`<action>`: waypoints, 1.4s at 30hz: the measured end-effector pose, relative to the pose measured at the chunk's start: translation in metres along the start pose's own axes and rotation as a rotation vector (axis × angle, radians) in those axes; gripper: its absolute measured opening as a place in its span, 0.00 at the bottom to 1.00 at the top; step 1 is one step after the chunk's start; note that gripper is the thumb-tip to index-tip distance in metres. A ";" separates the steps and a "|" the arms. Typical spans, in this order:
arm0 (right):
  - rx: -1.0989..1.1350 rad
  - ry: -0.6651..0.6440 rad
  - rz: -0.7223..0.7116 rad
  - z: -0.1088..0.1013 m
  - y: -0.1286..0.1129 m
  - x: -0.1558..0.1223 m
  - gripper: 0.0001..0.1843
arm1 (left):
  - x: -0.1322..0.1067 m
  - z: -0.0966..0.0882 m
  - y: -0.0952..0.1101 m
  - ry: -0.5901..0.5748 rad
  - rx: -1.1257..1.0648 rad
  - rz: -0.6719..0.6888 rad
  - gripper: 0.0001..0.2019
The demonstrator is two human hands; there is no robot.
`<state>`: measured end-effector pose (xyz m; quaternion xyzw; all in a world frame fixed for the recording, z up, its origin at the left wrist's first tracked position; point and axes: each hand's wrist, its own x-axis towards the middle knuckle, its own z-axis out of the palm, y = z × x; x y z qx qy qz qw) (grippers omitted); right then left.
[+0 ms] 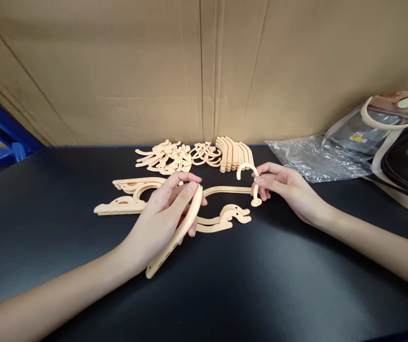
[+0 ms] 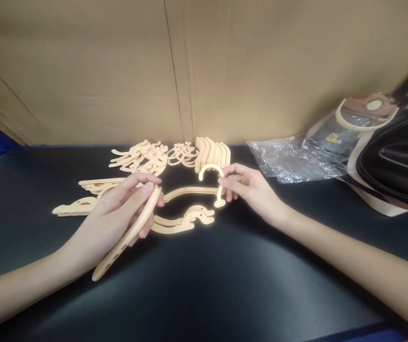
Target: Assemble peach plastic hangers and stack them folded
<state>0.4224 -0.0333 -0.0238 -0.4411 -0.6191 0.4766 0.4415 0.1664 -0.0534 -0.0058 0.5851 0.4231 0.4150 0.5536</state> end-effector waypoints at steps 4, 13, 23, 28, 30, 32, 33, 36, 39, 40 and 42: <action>-0.017 0.003 -0.004 0.001 -0.002 -0.001 0.12 | -0.001 -0.001 0.003 -0.032 0.057 -0.011 0.14; -0.007 -0.051 -0.001 0.010 -0.017 -0.006 0.13 | -0.009 0.002 -0.002 -0.154 0.189 0.084 0.24; 0.093 0.047 0.018 0.038 -0.020 0.006 0.15 | 0.001 0.007 0.005 -0.034 0.440 0.148 0.18; 0.162 0.207 -0.009 0.056 -0.024 0.017 0.14 | 0.006 0.015 0.013 -0.002 0.545 0.188 0.20; 0.187 0.275 -0.012 0.058 -0.024 0.020 0.14 | 0.010 0.015 0.019 0.008 0.603 0.206 0.21; 0.213 0.327 -0.009 0.059 -0.024 0.022 0.14 | 0.016 0.013 0.025 0.037 0.660 0.220 0.20; 0.225 0.346 -0.006 0.058 -0.024 0.022 0.14 | 0.019 0.012 0.028 0.062 0.695 0.217 0.22; 0.259 0.381 0.016 0.056 -0.026 0.022 0.14 | 0.026 0.007 0.034 0.122 0.817 0.184 0.27; 0.287 0.380 0.065 0.056 -0.033 0.022 0.11 | 0.026 0.008 0.037 0.169 0.919 0.193 0.30; 0.295 0.368 0.084 0.057 -0.036 0.022 0.10 | 0.024 0.010 0.037 0.181 0.948 0.210 0.30; 0.310 0.338 0.113 0.059 -0.043 0.022 0.09 | 0.019 0.014 0.038 0.198 1.008 0.252 0.28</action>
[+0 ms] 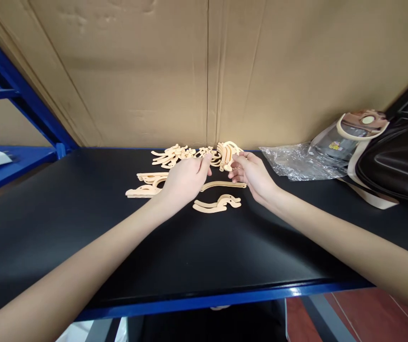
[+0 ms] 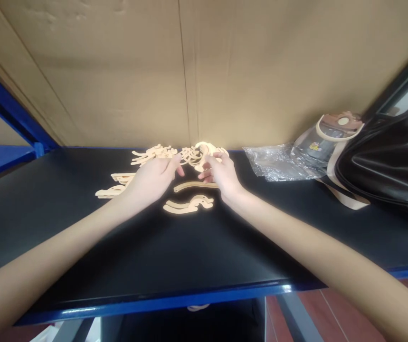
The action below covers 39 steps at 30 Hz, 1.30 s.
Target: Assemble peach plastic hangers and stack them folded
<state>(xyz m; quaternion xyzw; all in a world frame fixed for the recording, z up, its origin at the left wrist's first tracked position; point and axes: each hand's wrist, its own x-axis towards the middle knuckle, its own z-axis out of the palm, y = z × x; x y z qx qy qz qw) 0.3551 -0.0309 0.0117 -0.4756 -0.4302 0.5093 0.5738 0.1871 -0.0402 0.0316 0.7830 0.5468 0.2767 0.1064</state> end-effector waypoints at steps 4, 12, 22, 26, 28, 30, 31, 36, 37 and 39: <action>0.033 -0.024 0.000 0.006 -0.002 -0.006 0.10 | -0.012 0.001 0.006 0.031 0.133 0.059 0.17; 0.052 -0.070 -0.065 -0.004 0.012 -0.007 0.19 | -0.021 0.003 0.006 -0.018 0.264 0.159 0.11; 0.044 -0.113 -0.167 -0.006 0.021 -0.008 0.19 | -0.020 0.017 -0.004 0.019 0.220 0.195 0.14; 0.031 -0.136 -0.169 -0.005 0.025 -0.008 0.19 | -0.023 0.025 -0.005 0.007 0.194 0.217 0.14; 0.023 -0.141 -0.167 -0.005 0.027 -0.007 0.19 | -0.025 0.027 -0.005 0.002 0.195 0.215 0.14; 0.015 -0.138 -0.161 -0.005 0.029 -0.005 0.18 | -0.027 0.028 -0.003 -0.005 0.201 0.215 0.15; 0.011 -0.133 -0.158 -0.005 0.030 -0.005 0.18 | -0.028 0.029 -0.002 -0.009 0.204 0.216 0.15; 0.023 -0.083 -0.146 -0.007 0.033 -0.002 0.19 | -0.031 0.030 0.002 -0.030 0.223 0.230 0.14; 0.029 -0.075 -0.138 -0.007 0.033 -0.002 0.19 | -0.031 0.031 0.003 -0.032 0.228 0.231 0.14; 0.043 -0.070 -0.114 -0.007 0.032 -0.002 0.20 | -0.031 0.031 0.003 -0.034 0.236 0.231 0.13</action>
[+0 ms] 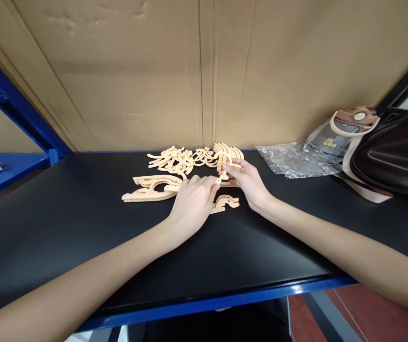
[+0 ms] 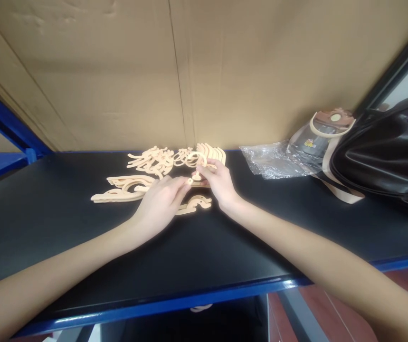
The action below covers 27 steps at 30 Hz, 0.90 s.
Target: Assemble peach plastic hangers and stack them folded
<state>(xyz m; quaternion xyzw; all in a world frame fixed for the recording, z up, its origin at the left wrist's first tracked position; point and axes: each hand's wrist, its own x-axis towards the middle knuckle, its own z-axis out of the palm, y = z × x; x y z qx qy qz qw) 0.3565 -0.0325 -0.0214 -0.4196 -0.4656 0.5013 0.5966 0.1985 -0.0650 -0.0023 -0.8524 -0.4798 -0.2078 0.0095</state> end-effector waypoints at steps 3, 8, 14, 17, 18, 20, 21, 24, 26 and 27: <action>0.018 -0.018 0.039 0.001 -0.002 -0.002 0.18 | 0.001 0.000 -0.001 -0.007 0.005 -0.003 0.11; 0.043 -0.072 0.074 0.001 -0.006 -0.004 0.17 | 0.002 0.001 -0.002 -0.041 -0.018 0.009 0.09; 0.082 -0.132 0.096 -0.003 -0.008 0.000 0.16 | 0.007 -0.002 -0.010 -0.020 -0.037 0.039 0.11; 0.087 -0.193 0.110 -0.002 -0.010 -0.002 0.17 | 0.011 -0.004 -0.014 0.013 -0.029 0.045 0.13; 0.086 -0.210 0.113 -0.001 -0.010 -0.003 0.17 | 0.012 -0.005 -0.015 0.021 -0.025 0.050 0.14; 0.085 -0.222 0.111 0.000 -0.010 -0.005 0.17 | 0.013 -0.007 -0.016 0.030 -0.014 0.068 0.15; 0.086 -0.218 0.105 0.000 -0.010 -0.006 0.16 | 0.013 -0.008 -0.017 0.035 -0.008 0.080 0.15; 0.085 -0.192 0.083 -0.001 -0.009 -0.006 0.15 | 0.008 -0.010 -0.019 0.056 0.012 0.118 0.16; 0.080 -0.178 0.071 -0.002 -0.009 -0.005 0.14 | 0.004 -0.012 -0.022 0.072 0.022 0.147 0.15; 0.078 -0.173 0.068 -0.002 -0.009 -0.004 0.14 | 0.001 -0.013 -0.023 0.079 0.025 0.163 0.15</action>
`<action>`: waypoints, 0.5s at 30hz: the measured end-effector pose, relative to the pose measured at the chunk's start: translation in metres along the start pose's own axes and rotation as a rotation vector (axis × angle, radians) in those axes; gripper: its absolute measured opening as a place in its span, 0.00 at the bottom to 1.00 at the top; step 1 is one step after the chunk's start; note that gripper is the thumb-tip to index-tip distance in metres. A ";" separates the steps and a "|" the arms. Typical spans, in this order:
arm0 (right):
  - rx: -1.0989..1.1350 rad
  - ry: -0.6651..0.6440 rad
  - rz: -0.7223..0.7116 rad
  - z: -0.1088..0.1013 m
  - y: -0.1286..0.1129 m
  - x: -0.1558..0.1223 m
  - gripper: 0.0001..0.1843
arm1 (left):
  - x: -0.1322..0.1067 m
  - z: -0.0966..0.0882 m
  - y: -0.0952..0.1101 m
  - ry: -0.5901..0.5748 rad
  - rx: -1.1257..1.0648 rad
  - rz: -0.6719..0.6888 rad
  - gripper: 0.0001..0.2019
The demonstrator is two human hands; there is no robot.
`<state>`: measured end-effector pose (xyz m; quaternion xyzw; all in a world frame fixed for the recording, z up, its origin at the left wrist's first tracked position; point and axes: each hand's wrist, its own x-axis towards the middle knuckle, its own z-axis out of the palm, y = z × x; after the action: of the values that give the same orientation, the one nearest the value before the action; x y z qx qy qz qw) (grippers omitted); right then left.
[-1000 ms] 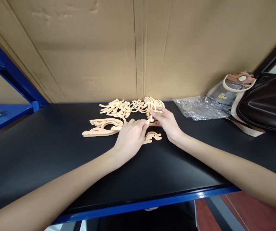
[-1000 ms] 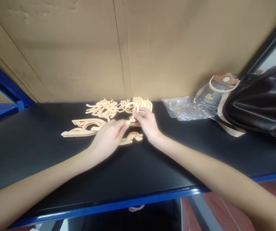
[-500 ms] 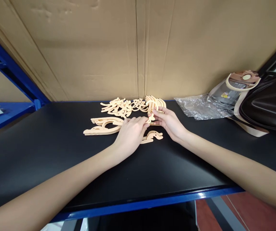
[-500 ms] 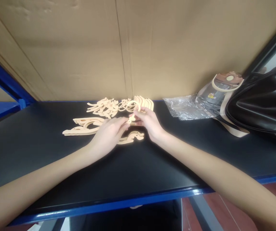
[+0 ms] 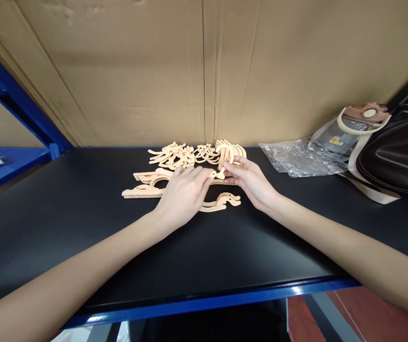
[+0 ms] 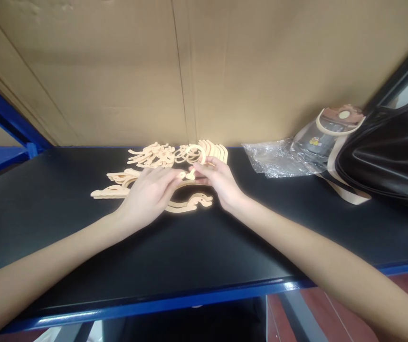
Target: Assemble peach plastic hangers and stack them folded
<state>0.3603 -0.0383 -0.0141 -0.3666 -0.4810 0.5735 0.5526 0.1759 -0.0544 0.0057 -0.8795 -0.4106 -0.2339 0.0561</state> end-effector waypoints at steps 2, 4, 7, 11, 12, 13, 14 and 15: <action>0.000 0.003 -0.002 0.000 -0.001 0.000 0.14 | -0.003 -0.003 -0.002 0.012 0.003 0.028 0.14; 0.006 -0.003 0.001 0.001 -0.001 0.000 0.14 | -0.004 -0.006 -0.003 0.026 0.004 0.045 0.14; 0.018 -0.016 0.005 0.004 -0.002 -0.002 0.14 | -0.003 -0.009 -0.005 0.035 0.000 0.074 0.15; 0.013 -0.023 0.020 0.005 -0.003 -0.005 0.14 | -0.003 -0.010 -0.012 -0.024 -0.029 0.166 0.15; 0.011 -0.026 0.025 0.006 -0.003 -0.005 0.14 | -0.003 -0.010 -0.014 -0.041 -0.031 0.183 0.15; 0.010 -0.028 0.029 0.005 -0.003 -0.006 0.14 | -0.003 -0.010 -0.016 -0.052 -0.029 0.193 0.16; 0.011 -0.030 0.032 0.005 -0.002 -0.006 0.14 | -0.004 -0.009 -0.018 -0.060 -0.024 0.200 0.16; 0.013 -0.032 0.034 0.005 -0.002 -0.006 0.14 | -0.004 -0.009 -0.020 -0.065 -0.019 0.203 0.17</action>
<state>0.3567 -0.0452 -0.0112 -0.3619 -0.4796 0.5919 0.5374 0.1555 -0.0469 0.0103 -0.9243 -0.3185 -0.2021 0.0579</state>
